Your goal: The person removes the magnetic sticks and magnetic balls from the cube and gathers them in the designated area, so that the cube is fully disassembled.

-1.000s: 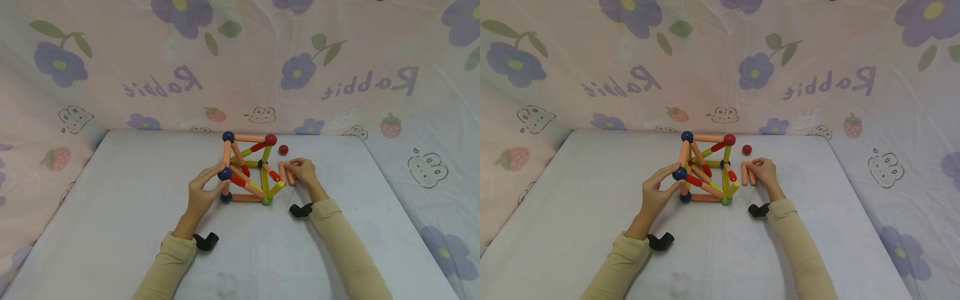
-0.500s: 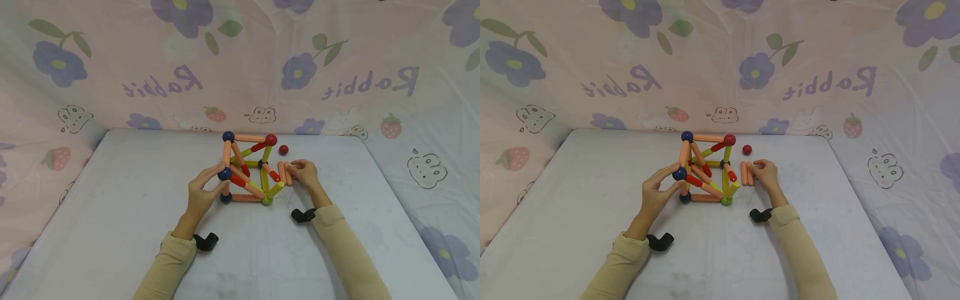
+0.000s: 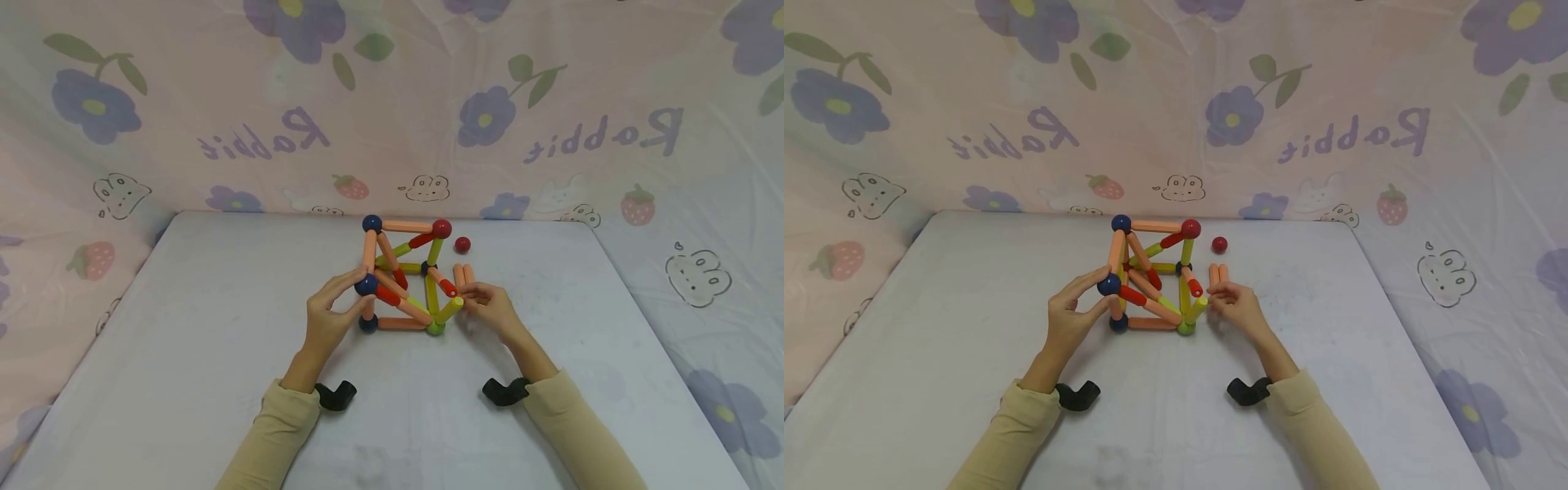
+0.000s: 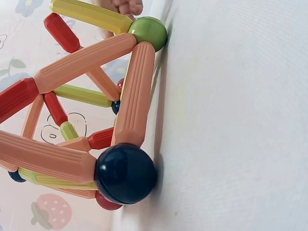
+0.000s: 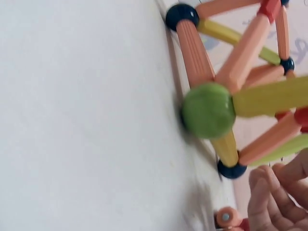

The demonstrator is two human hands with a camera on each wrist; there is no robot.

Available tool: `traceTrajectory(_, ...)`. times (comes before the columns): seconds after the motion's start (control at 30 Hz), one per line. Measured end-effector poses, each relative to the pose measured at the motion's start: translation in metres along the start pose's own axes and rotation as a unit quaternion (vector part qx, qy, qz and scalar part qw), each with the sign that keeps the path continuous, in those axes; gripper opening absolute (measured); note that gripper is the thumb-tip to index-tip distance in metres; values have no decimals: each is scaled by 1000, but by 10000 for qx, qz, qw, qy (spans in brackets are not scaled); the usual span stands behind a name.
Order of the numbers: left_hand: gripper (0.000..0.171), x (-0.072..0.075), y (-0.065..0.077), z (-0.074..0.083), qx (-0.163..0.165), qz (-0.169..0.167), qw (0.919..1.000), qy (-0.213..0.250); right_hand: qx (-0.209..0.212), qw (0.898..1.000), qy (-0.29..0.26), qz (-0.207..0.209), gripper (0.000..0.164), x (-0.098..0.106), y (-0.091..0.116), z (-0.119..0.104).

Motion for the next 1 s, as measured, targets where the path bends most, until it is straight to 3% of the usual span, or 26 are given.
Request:
traceTrajectory(0.13, 45, 0, 0, 1, -32, 4, 10000, 19, 472, 9981, -56, -399, 36, -14, 14, -9)
traceTrajectory(0.3, 44, 0, 0, 1, -10, 6, 10000, -28, 928, 9939, -44, -588, 34, -28, 24, -16)
traceTrajectory(0.7, 44, 1, 0, -1, 26, 36, 10000, -26, 1444, 9854, 897, 124, 21, -35, 32, -30)
traceTrajectory(1.0, 43, 1, 0, -1, 39, 69, 10000, 1, 1504, 9787, 1302, 500, 20, -34, 37, -33)
Point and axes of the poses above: each hand's wrist, its own y-axis away from the middle knuckle, its own x-axis out of the back of the hand, z = x × y, the point moved 8 cm from there along -y, towards the middle knuckle, and after that the axes turned 4 degrees about z, right-handed, at the moved point
